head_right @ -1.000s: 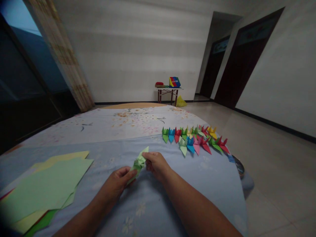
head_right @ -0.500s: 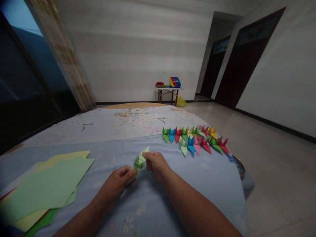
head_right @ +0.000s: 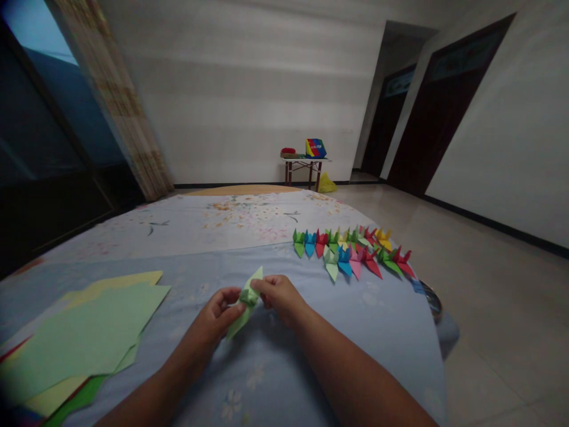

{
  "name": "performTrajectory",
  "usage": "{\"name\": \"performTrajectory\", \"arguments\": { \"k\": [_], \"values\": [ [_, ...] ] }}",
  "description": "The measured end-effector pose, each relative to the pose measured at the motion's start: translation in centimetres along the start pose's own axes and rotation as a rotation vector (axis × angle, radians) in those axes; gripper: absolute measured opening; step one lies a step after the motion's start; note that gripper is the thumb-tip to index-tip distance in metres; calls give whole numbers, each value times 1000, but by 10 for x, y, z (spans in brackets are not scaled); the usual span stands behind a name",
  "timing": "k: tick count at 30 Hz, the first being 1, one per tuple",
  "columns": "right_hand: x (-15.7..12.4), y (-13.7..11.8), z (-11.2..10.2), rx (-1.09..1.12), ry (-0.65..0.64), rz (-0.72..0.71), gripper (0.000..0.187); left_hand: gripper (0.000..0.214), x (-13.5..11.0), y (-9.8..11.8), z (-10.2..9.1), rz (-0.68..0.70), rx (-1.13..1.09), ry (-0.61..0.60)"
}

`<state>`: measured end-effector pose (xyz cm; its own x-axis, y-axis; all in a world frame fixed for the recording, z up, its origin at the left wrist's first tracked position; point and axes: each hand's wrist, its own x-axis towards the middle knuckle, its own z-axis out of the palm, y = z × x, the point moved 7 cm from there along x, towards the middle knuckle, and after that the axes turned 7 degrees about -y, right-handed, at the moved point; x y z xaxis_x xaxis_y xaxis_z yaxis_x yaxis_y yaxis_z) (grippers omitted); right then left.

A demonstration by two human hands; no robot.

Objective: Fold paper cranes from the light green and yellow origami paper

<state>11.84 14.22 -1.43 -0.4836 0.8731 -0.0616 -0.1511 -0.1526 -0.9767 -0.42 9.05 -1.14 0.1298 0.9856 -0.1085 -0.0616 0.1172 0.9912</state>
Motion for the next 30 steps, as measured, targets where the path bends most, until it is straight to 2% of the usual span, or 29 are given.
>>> {"name": "performTrajectory", "arguments": {
  "k": [2, 7, 10, 15, 19, 24, 30],
  "values": [
    [0, 0, 0, -2, 0, 1, 41, 51, 1, 1, -1, 15, -30, -6],
    [0, 4, 4, -3, -36, 6, 41, 34, -2, 9, 9, -1, -67, -141],
    [-1, 5, 7, -31, -48, 22, 42, 38, -4, 11, 12, -23, -127, -165],
    [-4, 5, 12, -82, -62, 51, 45, 30, -4, 8, 11, -82, -129, -130],
    [-4, 2, 12, -84, -69, 34, 44, 26, -2, 8, 8, -76, -128, -131],
    [-5, 1, 14, -11, -127, 39, 39, 20, 0, 5, 8, -70, -217, -150],
    [-5, 8, 20, 191, -174, 84, 35, 20, 2, 2, 13, -25, -363, -200]
  ]
}}
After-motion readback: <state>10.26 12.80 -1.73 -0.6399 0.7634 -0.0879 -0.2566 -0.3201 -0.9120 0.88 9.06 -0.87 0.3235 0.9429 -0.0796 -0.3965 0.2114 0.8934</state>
